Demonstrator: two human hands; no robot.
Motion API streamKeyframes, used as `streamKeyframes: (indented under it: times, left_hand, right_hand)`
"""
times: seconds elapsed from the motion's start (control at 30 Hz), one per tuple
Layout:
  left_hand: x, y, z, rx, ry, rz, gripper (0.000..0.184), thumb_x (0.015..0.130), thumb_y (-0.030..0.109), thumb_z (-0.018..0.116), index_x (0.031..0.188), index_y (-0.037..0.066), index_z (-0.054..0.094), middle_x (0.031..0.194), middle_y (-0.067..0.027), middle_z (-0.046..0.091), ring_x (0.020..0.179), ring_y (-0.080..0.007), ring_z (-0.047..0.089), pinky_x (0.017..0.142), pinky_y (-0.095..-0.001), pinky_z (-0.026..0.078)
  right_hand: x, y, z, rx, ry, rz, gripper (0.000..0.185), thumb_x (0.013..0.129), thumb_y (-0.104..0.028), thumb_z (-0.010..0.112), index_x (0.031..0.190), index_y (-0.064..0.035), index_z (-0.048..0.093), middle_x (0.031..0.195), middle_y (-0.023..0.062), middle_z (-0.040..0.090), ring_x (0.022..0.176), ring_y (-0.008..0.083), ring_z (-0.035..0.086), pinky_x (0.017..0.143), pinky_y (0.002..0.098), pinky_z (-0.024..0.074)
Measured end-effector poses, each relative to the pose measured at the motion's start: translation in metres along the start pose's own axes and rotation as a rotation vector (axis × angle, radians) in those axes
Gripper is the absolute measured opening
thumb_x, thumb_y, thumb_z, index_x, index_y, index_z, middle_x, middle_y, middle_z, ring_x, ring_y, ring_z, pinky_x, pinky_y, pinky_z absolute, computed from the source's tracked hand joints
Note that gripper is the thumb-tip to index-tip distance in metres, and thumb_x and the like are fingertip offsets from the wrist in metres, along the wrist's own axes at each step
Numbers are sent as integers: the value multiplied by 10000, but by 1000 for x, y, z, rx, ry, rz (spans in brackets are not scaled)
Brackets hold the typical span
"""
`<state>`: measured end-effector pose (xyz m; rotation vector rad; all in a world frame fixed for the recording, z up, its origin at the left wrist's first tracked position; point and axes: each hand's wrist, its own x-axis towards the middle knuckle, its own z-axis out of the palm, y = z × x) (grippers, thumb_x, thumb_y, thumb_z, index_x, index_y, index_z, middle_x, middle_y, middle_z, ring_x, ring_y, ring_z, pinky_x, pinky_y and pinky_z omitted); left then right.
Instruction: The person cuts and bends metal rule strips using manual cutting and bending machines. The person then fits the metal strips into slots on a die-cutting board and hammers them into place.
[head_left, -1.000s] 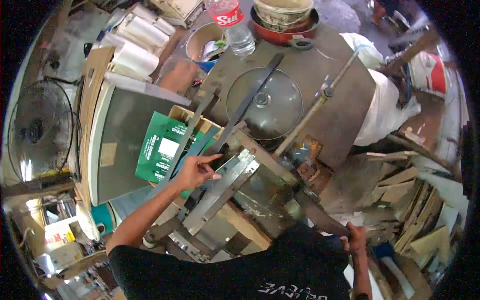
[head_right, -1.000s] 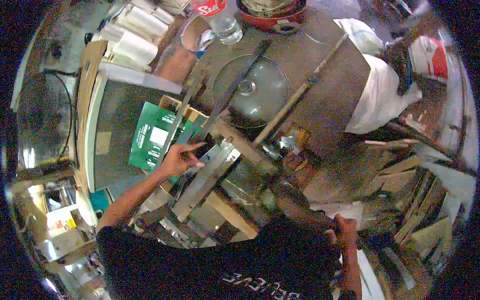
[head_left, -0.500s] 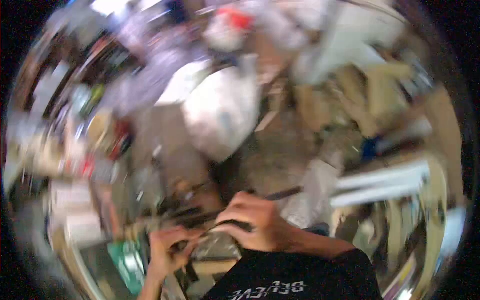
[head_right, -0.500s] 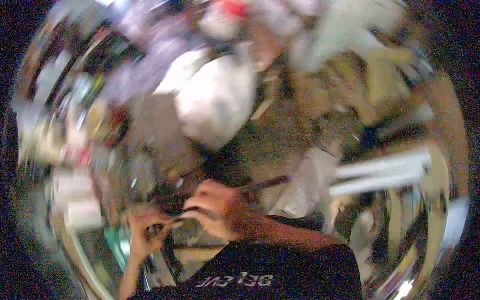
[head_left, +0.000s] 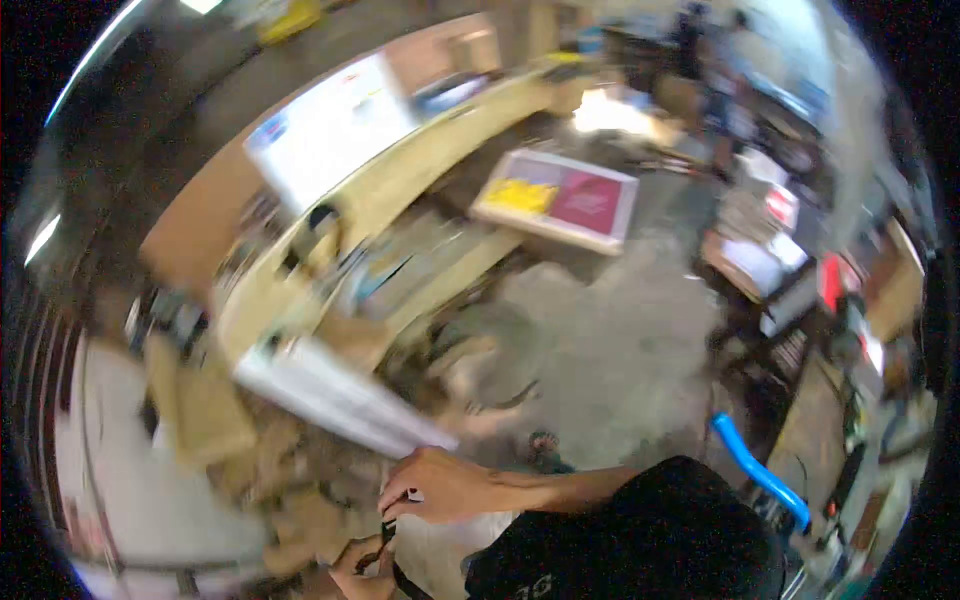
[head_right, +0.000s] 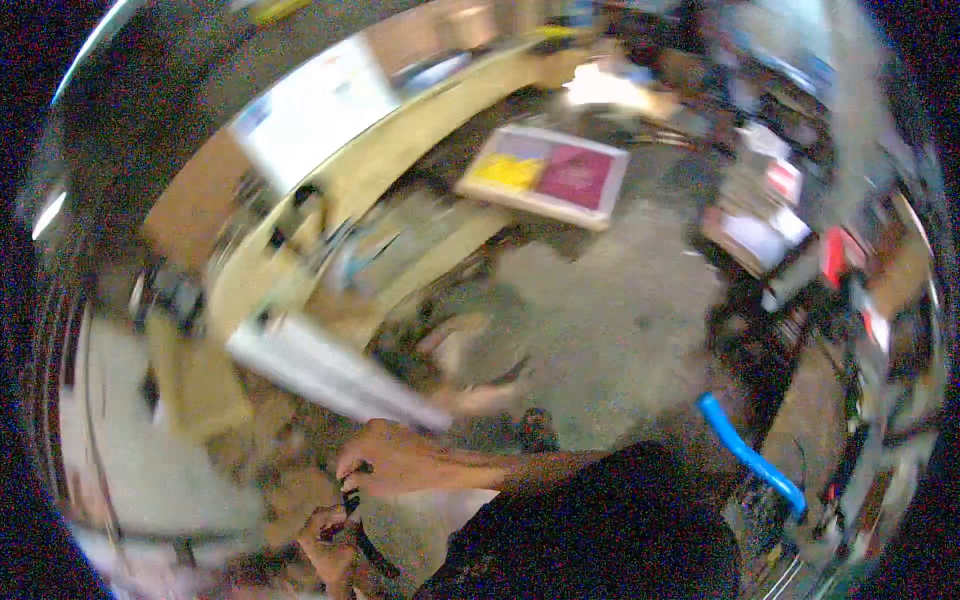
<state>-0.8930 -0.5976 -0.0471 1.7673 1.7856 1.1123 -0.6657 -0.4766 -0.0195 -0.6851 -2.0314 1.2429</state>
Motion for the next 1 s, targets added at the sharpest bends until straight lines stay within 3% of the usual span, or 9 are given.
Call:
streamKeyframes:
  times: [0.17,0.23,0.33,0.43,0.5,0.6,0.67,0.87,1.0]
  left_hand:
    - [186,29,205,-190,-467,408,139,780,81,791,789,50,656,745,-49,662,698,-147,599,652,-297,497]
    - [227,94,277,68,-299,672,414,887,307,700,656,-5,554,592,-150,540,533,-297,532,538,-401,442]
    - [306,99,402,274,-118,986,310,851,245,689,707,-5,572,655,-157,535,577,-347,497,549,-436,400]
    - [373,149,518,-126,-322,869,222,744,203,698,749,10,590,707,-173,557,635,-353,523,576,-422,404]
    - [435,119,616,238,-19,1085,256,659,238,707,730,11,613,687,-160,589,657,-352,591,552,-435,415]
    - [501,97,707,197,-204,529,391,679,385,794,774,28,666,692,-155,635,701,-361,642,664,-476,493]
    - [558,20,799,243,79,609,458,649,365,818,898,18,651,810,-153,665,748,-375,648,687,-483,507]
    - [571,159,724,148,-150,107,595,689,358,841,1124,31,602,1020,-178,684,945,-367,659,783,-465,525]
    - [634,232,728,-420,2,356,727,694,248,874,1304,41,537,1277,-183,613,1146,-322,618,962,-418,494]
  right_hand:
    - [-100,34,-174,-279,606,273,173,812,-220,753,942,-106,760,854,106,708,812,271,679,704,383,522]
    - [-137,44,-206,-441,1041,248,228,825,-194,729,1023,-80,724,942,160,703,841,328,684,764,408,542]
    - [-216,41,-222,-537,1411,495,312,836,-149,688,1136,-66,688,1050,187,696,894,372,688,820,411,555]
    - [-297,28,-231,-770,1595,656,152,710,0,668,850,11,725,936,140,724,798,211,692,739,318,546]
    - [-328,33,-239,-750,1608,786,79,711,13,678,781,11,714,784,105,679,661,163,642,615,280,502]
    - [-340,44,-271,-542,1542,974,121,763,-4,724,883,7,715,780,94,685,698,137,651,612,263,509]
    - [-345,72,-311,-422,1550,963,160,767,-1,730,926,9,714,795,92,691,709,131,653,612,258,510]
    - [-289,138,-507,-556,1138,897,210,823,-4,699,1031,21,693,868,123,717,730,155,671,647,275,520]
    - [-254,187,-609,-507,843,759,203,840,-75,674,1037,-77,722,931,121,731,718,221,702,652,315,555]
